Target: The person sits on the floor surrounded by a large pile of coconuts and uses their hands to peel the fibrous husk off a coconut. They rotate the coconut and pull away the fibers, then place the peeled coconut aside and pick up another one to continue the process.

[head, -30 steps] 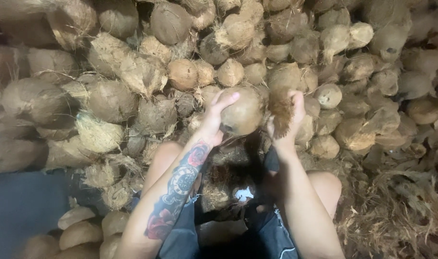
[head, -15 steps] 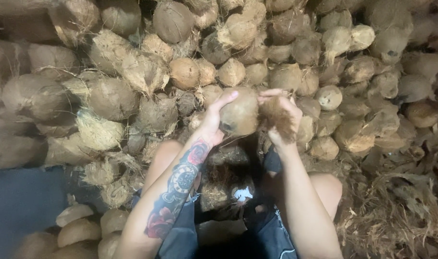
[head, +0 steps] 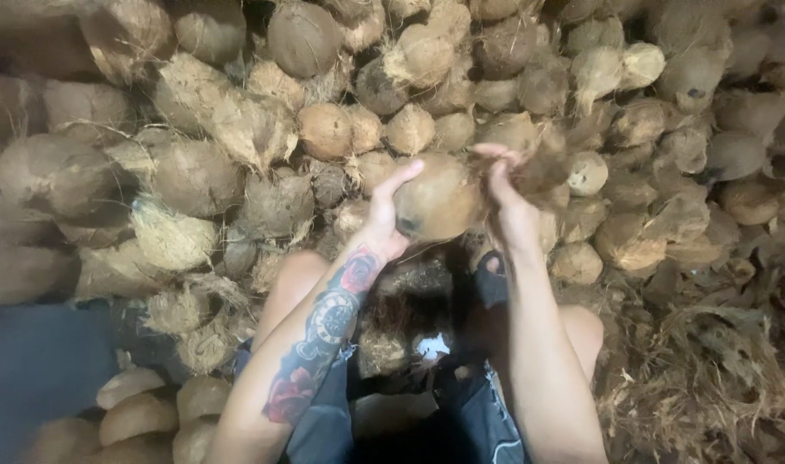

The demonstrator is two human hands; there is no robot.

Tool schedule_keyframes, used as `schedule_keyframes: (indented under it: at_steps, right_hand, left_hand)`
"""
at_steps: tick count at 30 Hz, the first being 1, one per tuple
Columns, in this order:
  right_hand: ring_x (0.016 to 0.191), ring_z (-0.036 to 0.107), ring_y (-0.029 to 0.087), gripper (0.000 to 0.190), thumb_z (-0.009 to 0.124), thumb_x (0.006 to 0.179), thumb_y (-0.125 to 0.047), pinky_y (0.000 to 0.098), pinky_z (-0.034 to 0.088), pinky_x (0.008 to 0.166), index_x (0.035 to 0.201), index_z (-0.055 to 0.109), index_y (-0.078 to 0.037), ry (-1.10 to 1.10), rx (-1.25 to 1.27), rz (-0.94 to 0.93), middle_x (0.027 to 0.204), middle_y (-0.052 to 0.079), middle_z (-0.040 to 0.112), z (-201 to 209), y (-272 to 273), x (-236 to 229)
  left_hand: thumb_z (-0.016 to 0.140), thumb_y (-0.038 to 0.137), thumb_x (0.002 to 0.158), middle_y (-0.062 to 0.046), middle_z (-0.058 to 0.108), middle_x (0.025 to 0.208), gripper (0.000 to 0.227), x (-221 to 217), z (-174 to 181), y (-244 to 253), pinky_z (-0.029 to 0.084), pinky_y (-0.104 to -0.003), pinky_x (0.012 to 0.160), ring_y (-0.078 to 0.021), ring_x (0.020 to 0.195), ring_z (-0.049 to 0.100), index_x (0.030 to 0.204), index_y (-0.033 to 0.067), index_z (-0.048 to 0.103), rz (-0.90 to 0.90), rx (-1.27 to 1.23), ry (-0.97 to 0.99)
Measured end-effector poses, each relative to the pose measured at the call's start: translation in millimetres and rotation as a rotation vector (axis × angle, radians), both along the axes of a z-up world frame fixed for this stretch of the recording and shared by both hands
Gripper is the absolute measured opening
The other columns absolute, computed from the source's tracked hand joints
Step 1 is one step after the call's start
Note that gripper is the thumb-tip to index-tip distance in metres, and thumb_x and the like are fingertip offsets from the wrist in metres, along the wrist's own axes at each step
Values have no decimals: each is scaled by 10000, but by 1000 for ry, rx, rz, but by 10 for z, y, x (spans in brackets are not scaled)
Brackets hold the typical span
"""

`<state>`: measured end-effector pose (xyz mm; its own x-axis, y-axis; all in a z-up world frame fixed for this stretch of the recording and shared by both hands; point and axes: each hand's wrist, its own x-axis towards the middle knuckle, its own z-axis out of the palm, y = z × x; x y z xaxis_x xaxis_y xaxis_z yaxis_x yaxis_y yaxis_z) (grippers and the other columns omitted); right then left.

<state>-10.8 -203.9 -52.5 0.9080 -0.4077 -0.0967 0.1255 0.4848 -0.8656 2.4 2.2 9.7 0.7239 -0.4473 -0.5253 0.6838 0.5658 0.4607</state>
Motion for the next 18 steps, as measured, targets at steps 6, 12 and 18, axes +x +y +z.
schedule_keyframes:
  at_steps: [6,12,18]
  right_hand:
    - [1012,733,178,283,534,1015,-290,369,592,985,1157,661,-80,40,-80,-73,1048,53,744,641,616,-240]
    - [1088,770,222,299,472,1110,-235,451,441,1134,944,709,-164,115,3,-282,960,67,809,241,199,-162]
    - [550,348,107,253,532,1127,-324,270,318,575,970,601,-138,-71,327,-236,652,-64,329,373,-109,-143]
  left_hand:
    - [909,302,705,-172,770,1198,663,-21,32,104,602,-533,967,-342,1066,751,1292,60,718,-53,-35,-91]
    - [902,254,731,-191,764,1203,637,-20,-5,27,603,-542,965,-366,1080,750,1296,36,708,-85,-156,-120]
    - [895,364,725,-183,763,1199,670,3,188,65,610,-527,946,-360,1053,752,1291,53,716,48,-172,-32]
